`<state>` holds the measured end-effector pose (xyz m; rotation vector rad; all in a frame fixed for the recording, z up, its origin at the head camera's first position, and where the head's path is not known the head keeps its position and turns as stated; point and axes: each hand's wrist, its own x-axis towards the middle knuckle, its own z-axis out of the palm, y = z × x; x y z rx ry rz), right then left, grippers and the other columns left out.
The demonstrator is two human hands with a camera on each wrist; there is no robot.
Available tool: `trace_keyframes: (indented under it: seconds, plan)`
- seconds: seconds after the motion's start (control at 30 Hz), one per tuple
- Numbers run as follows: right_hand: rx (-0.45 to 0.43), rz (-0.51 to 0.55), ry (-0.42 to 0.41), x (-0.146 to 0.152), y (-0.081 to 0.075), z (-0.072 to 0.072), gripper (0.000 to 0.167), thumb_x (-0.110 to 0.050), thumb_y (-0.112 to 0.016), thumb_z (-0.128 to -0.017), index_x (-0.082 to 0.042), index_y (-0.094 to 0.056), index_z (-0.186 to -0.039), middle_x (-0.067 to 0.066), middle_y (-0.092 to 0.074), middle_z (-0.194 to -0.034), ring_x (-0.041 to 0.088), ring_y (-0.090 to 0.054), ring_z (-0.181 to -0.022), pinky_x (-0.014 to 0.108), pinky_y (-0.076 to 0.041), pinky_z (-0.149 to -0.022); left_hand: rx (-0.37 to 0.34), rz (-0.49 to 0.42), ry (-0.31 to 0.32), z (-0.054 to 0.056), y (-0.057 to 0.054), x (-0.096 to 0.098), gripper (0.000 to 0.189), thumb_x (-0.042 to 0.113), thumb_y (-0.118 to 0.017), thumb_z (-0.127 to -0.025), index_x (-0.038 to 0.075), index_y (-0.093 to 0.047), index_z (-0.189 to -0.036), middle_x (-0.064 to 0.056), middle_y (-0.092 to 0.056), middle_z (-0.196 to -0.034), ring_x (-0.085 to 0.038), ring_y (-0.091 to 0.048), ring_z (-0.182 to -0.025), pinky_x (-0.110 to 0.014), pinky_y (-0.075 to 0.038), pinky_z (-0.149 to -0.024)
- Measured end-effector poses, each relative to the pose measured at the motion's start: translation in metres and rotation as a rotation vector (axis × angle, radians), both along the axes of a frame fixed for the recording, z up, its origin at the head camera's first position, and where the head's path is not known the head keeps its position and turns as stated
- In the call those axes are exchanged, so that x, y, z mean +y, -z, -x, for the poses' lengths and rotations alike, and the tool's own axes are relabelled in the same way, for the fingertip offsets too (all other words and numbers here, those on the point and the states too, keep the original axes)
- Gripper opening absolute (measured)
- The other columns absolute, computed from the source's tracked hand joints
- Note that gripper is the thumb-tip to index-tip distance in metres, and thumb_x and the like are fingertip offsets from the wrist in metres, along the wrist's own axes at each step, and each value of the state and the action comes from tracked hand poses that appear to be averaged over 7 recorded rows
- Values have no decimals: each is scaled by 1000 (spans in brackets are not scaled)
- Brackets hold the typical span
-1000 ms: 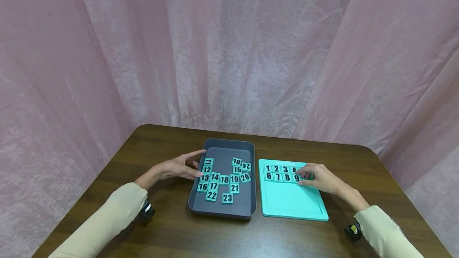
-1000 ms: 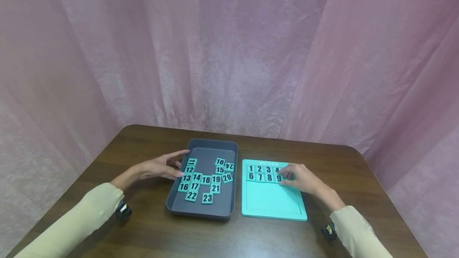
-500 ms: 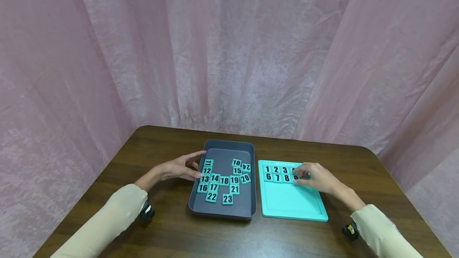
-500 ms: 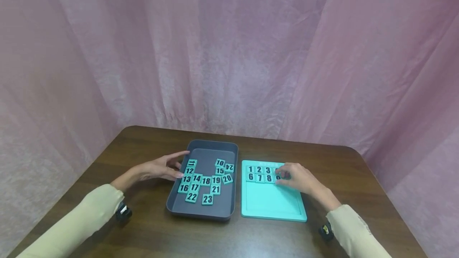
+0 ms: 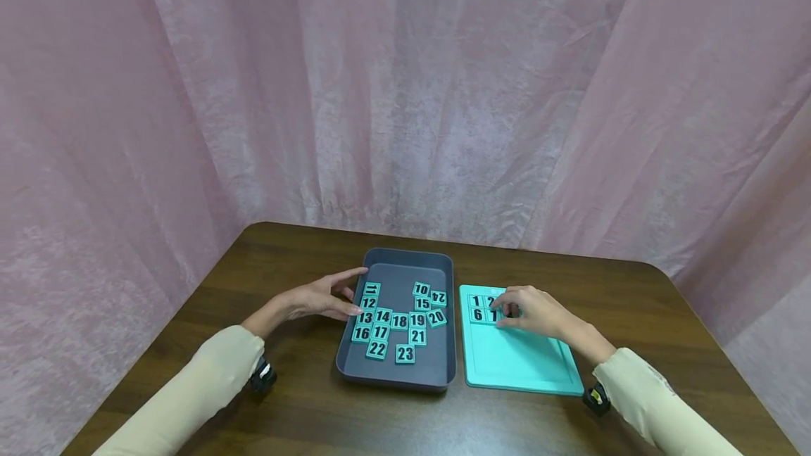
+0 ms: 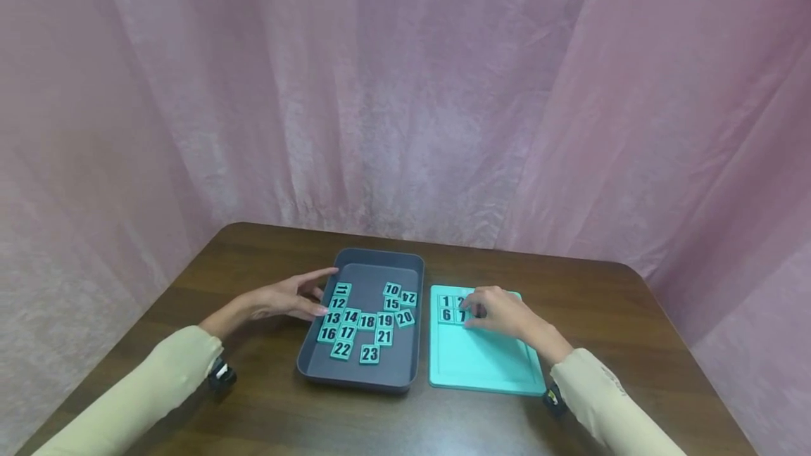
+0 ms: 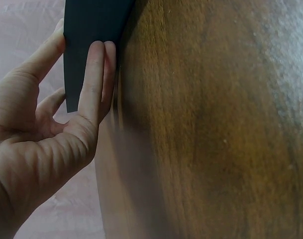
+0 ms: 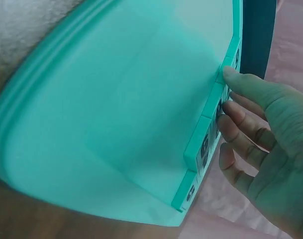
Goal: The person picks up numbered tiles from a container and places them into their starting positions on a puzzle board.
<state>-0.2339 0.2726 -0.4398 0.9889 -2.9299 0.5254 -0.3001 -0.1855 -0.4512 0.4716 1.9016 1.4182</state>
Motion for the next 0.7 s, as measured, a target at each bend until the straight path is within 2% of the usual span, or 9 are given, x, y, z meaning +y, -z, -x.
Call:
trace_keyframes:
  seconds: [0.2, 0.33, 0.43, 0.57, 0.7]
  plan:
    - [14, -11, -29, -12, -19, 10, 23, -17, -80, -89, -5, -77, -108, 1, -69, -89, 6, -60, -75, 19, -48, -60, 8, 3, -12, -1, 0, -1, 99, 15, -80, -91, 20, -15, -166, -24, -49, -129, -21, -65, -105, -40, -60, -98]
    - [35, -21, -48, -31, -36, 26, 22, -16, -77, -92, -4, -77, -110, 7, -74, -99, 10, -67, -80, 22, -55, -64, 10, 7, -15, 0, 0, -2, 100, 15, -80, -90, 20, -15, -166, -24, -49, -130, -21, -66, -105, -40, -59, -98]
    - [36, -26, -64, -49, -46, 39, 22, -17, -77, -92, -5, -77, -110, 7, -75, -102, 12, -70, -83, 24, -58, -68, 15, 8, -4, -1, 0, -2, 100, 16, -80, -91, 20, -14, -166, -24, -49, -130, -21, -66, -106, -40, -59, -98]
    - [14, -27, -98, -74, -52, 54, 23, -19, -77, -92, -5, -77, -110, 5, -75, -99, 11, -70, -82, 24, -58, -69, 17, 9, 0, -1, 1, -1, 100, 17, -80, -90, 21, -14, -166, -23, -50, -128, -21, -67, -106, -40, -59, -98]
    - [-37, -21, -132, -96, -49, 66, 25, -19, -76, -93, -1, -76, -112, 8, -75, -100, 13, -70, -84, 25, -59, -72, 23, 11, -7, -2, 2, 2, 100, 17, -81, -90, 22, -16, -165, -22, -50, -128, -21, -67, -106, -41, -60, -98]
